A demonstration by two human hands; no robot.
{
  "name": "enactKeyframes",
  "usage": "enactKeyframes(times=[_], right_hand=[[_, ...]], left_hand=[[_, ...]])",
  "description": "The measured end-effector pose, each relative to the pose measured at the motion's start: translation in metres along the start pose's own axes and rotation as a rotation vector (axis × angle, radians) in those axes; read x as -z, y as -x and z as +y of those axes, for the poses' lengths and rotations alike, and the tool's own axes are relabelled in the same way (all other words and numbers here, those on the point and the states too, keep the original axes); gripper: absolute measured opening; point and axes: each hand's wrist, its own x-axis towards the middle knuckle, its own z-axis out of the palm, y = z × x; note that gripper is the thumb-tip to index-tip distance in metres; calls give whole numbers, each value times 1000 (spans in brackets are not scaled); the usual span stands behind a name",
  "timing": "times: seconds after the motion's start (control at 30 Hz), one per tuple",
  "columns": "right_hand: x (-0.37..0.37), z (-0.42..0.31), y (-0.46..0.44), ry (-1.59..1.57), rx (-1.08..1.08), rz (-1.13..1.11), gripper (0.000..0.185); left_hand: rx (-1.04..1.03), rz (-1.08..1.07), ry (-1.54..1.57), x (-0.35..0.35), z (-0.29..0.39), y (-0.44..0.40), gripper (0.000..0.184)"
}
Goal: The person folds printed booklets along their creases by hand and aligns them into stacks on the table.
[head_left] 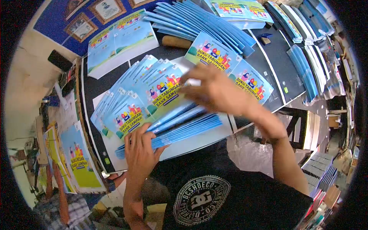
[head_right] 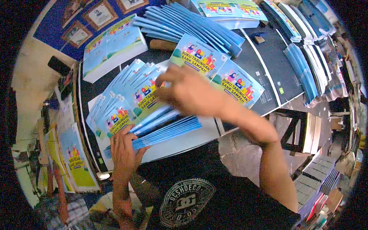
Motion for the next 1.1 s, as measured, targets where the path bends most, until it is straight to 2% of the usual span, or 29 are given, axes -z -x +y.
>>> enactKeyframes(times=[0.1,0.23,0.43,0.6,0.8,1.0,1.03,1.1], right_hand=[[13,25,-17,-156,85,-146,28],[-11,0,-26,-99,157,-205,29],[-34,-17,-39,-68,135,-337,26],[-56,-7,-32,-209,186,-178,16],[-54,-9,-30,-218,199,-203,13],[-44,-39,-18,7,225,-36,27],[-50,-45,-13,80,230,18,27],[-56,-61,-8,235,156,-16,20]], left_hand=[[-3,9,-22,-3,-2,-1,50],[-1,4,-40,-7,-4,0,50],[22,-23,-18,-9,-5,4,55],[28,-18,2,-7,-5,0,54],[18,42,30,-6,-5,-4,52],[38,16,-14,-7,-6,-2,51],[48,22,-11,-8,-4,-3,51],[71,28,-14,-8,-2,-3,50]])
